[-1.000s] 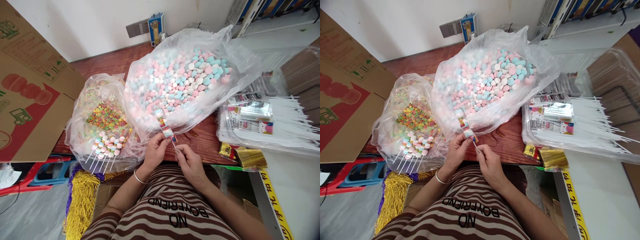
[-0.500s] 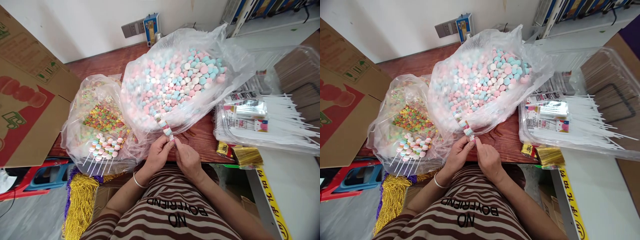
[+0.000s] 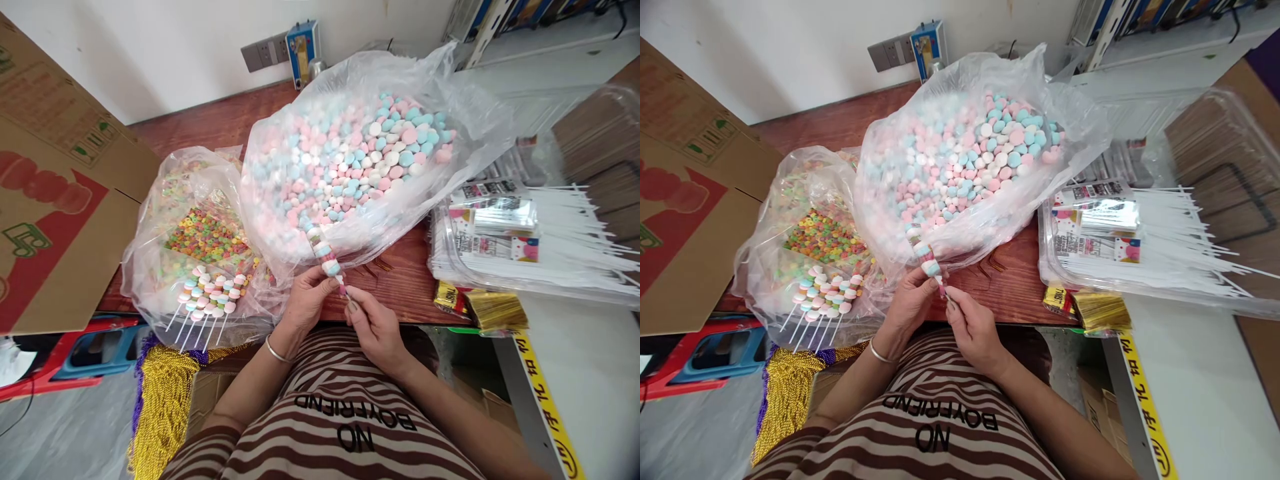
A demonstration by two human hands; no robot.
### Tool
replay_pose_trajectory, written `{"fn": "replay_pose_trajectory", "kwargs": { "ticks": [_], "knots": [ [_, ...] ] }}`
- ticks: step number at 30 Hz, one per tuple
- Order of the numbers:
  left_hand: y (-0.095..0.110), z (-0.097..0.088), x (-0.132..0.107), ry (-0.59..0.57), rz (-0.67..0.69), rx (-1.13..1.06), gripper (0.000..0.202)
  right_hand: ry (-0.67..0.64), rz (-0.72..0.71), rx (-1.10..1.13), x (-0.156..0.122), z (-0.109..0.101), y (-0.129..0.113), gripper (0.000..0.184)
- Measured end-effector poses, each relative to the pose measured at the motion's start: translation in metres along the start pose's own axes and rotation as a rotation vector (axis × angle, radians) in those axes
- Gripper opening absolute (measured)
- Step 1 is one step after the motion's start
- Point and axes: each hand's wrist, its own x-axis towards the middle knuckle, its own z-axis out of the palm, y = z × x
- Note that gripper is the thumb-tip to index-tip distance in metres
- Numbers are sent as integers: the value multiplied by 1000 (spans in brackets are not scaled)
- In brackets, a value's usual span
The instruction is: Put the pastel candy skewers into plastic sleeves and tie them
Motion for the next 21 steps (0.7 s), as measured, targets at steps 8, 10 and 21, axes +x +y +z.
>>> {"fn": "replay_pose_trajectory", "kwargs": {
  "ticks": [8,10,21],
  "knots": [
    [-6,-6,-3,-221,-260,-189,38,-219,653,1184,10,12,-6,17],
    [-7,-7,-2,-204,-227,-169,37,-238,673,1180,11,13,-4,20],
    [-12,-13,-10,-313,-242,-26,38,-460,658,1321,8,19,5,39]
  ]
}}
